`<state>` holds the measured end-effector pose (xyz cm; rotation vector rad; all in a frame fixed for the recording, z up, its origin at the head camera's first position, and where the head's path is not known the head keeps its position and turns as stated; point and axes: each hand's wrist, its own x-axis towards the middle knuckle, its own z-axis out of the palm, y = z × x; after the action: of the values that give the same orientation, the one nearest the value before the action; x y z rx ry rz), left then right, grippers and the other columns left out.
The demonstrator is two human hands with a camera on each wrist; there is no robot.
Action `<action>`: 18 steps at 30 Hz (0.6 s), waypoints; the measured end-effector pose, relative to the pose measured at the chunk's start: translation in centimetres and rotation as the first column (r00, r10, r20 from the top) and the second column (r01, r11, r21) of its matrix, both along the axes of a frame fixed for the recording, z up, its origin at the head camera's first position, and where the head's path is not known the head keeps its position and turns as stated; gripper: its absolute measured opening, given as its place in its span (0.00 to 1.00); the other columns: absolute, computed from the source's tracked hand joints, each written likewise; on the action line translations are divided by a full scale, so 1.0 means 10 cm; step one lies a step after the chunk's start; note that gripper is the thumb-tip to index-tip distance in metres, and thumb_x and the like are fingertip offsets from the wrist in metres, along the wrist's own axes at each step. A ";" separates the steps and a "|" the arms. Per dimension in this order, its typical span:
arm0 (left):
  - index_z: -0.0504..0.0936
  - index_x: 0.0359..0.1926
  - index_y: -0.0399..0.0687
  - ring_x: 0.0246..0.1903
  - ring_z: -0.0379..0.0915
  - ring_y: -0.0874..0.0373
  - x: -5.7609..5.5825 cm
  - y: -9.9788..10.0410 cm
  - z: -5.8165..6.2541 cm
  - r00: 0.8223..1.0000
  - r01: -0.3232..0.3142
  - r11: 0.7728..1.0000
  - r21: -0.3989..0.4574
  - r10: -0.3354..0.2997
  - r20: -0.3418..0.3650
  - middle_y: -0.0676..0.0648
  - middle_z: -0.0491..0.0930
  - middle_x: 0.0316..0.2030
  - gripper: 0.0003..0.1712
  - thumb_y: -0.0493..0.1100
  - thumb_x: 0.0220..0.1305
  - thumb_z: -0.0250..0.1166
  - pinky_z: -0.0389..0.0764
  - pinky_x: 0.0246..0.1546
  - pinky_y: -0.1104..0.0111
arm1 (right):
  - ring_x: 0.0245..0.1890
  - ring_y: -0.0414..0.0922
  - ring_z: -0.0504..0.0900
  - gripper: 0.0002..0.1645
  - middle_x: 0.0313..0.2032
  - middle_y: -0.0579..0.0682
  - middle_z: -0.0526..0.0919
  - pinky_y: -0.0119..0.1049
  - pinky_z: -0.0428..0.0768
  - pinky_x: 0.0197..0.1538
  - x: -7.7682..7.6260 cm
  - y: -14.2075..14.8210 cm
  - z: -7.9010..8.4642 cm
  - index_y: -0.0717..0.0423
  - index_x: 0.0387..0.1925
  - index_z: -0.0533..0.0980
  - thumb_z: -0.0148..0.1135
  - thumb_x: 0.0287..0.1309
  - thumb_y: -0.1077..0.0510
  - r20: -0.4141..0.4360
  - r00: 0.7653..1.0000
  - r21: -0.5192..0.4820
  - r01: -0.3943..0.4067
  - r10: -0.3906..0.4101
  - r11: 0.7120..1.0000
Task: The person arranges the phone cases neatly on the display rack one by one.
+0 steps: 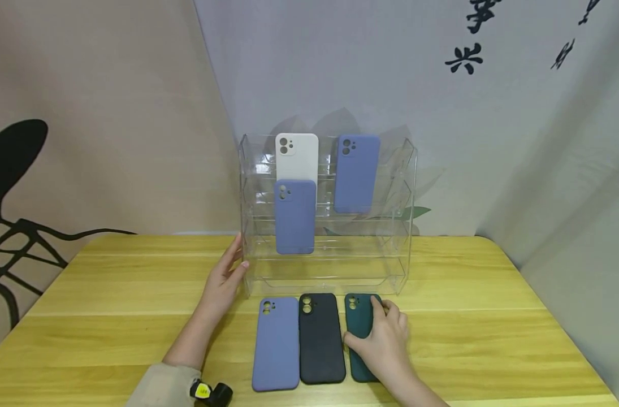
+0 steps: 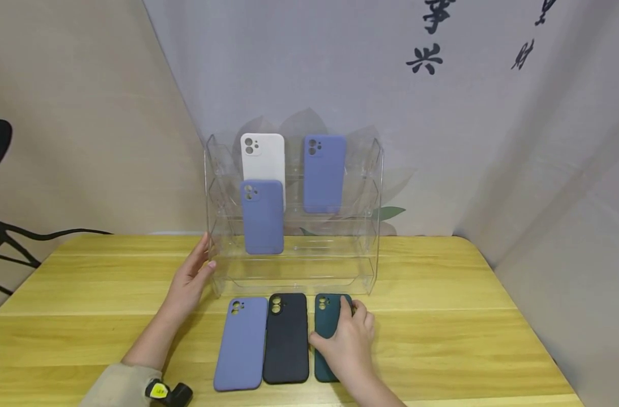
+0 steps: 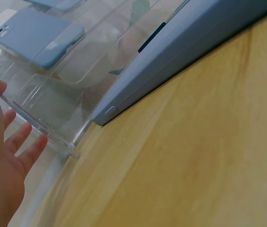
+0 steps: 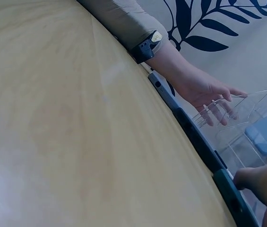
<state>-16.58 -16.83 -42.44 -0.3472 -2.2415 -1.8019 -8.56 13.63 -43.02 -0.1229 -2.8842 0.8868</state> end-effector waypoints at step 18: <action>0.54 0.74 0.52 0.63 0.60 0.44 0.00 0.00 -0.01 1.000 0.001 1.000 0.002 -0.001 0.000 0.40 0.59 0.69 0.35 0.33 0.71 0.53 0.66 0.61 0.50 | 0.53 0.59 0.56 0.56 0.64 0.65 0.58 0.46 0.70 0.41 0.06 -0.02 0.22 0.66 0.67 0.61 0.73 0.33 0.57 -0.190 0.982 -0.106 -0.002 -0.019 0.994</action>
<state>-16.62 -16.83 -42.52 -0.3487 -2.2398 -1.8045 -7.93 13.45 -40.80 -0.0563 -2.6587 0.9921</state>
